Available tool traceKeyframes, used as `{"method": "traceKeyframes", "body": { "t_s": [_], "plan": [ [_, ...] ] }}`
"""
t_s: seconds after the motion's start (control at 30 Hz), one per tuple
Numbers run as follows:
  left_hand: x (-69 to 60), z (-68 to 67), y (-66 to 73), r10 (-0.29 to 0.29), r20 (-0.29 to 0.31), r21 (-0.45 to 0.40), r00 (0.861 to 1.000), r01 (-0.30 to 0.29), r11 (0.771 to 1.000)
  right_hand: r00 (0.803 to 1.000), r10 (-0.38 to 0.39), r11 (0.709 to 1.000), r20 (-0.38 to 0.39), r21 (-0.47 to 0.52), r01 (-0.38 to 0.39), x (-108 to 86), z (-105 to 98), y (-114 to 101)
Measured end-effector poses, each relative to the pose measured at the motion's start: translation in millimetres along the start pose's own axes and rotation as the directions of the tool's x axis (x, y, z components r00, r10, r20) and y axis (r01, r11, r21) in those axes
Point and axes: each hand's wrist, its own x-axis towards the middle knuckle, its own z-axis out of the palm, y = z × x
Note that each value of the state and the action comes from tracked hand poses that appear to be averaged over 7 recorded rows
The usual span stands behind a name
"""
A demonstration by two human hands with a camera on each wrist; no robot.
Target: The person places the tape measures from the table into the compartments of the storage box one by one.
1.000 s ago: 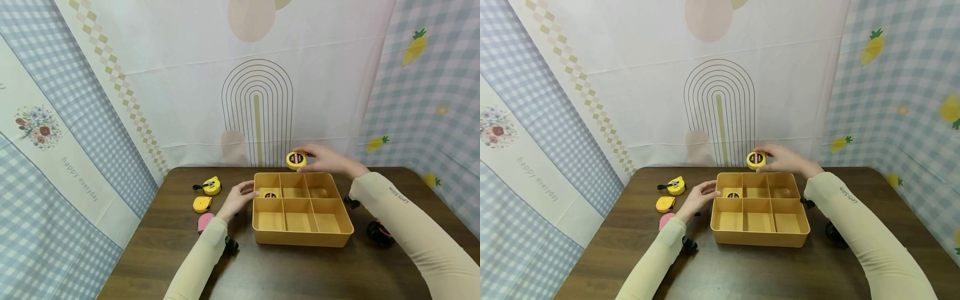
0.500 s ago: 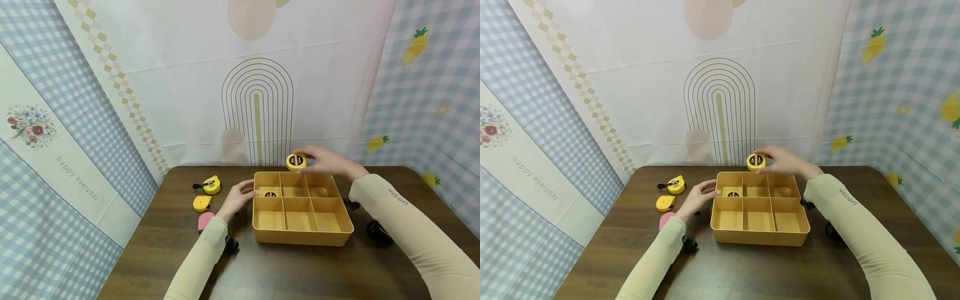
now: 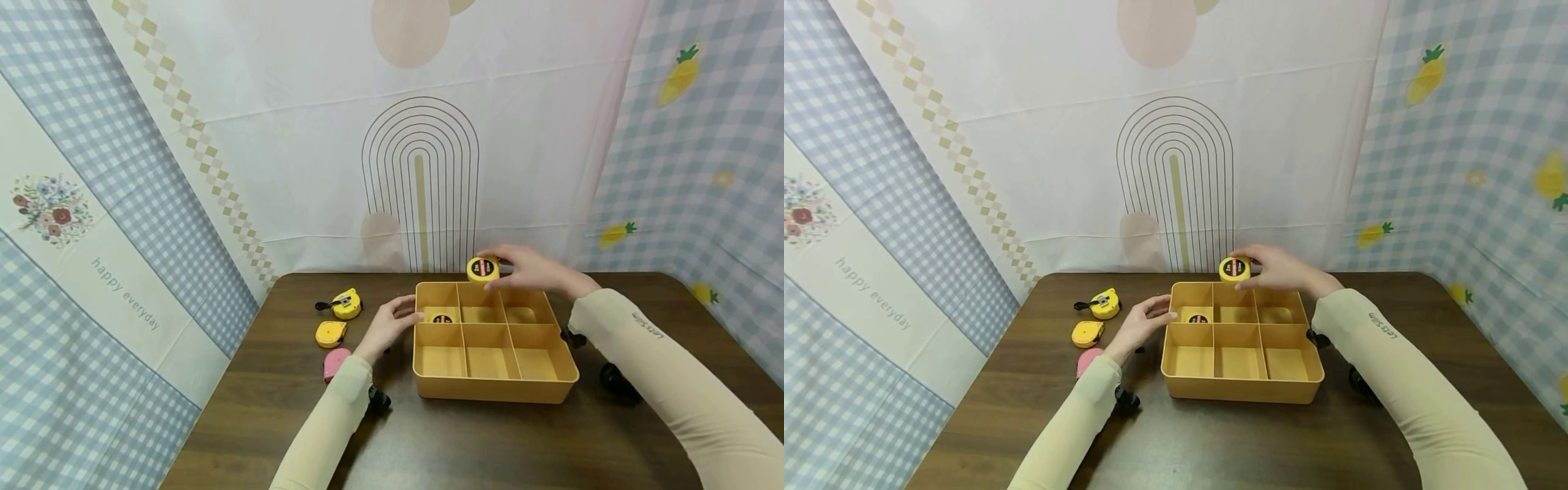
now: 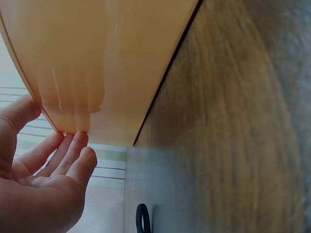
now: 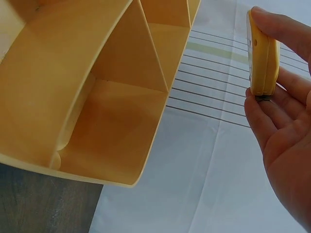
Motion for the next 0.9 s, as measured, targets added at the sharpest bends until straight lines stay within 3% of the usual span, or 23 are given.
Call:
{"method": "traceKeyframes", "body": {
  "t_s": [0.53,0.77,0.9],
  "plan": [
    [-3.9,1.0,-0.8,0.011,-0.006,0.005,1.000,-0.011,1.000,1.000,-0.018,0.999,-0.014,-0.046,0.017,-2.3,10.2,0.2],
    [-21.6,-0.4,33.8,0.001,0.032,-0.017,0.999,-0.001,1.000,1.000,-0.030,0.998,-0.011,-0.060,0.029,-2.0,11.3,2.0],
    [-22.1,-0.5,34.5,0.004,0.030,-0.021,1.000,-0.003,1.000,0.999,-0.035,0.997,-0.016,-0.071,0.034,-2.1,13.3,1.7]
  ]
}}
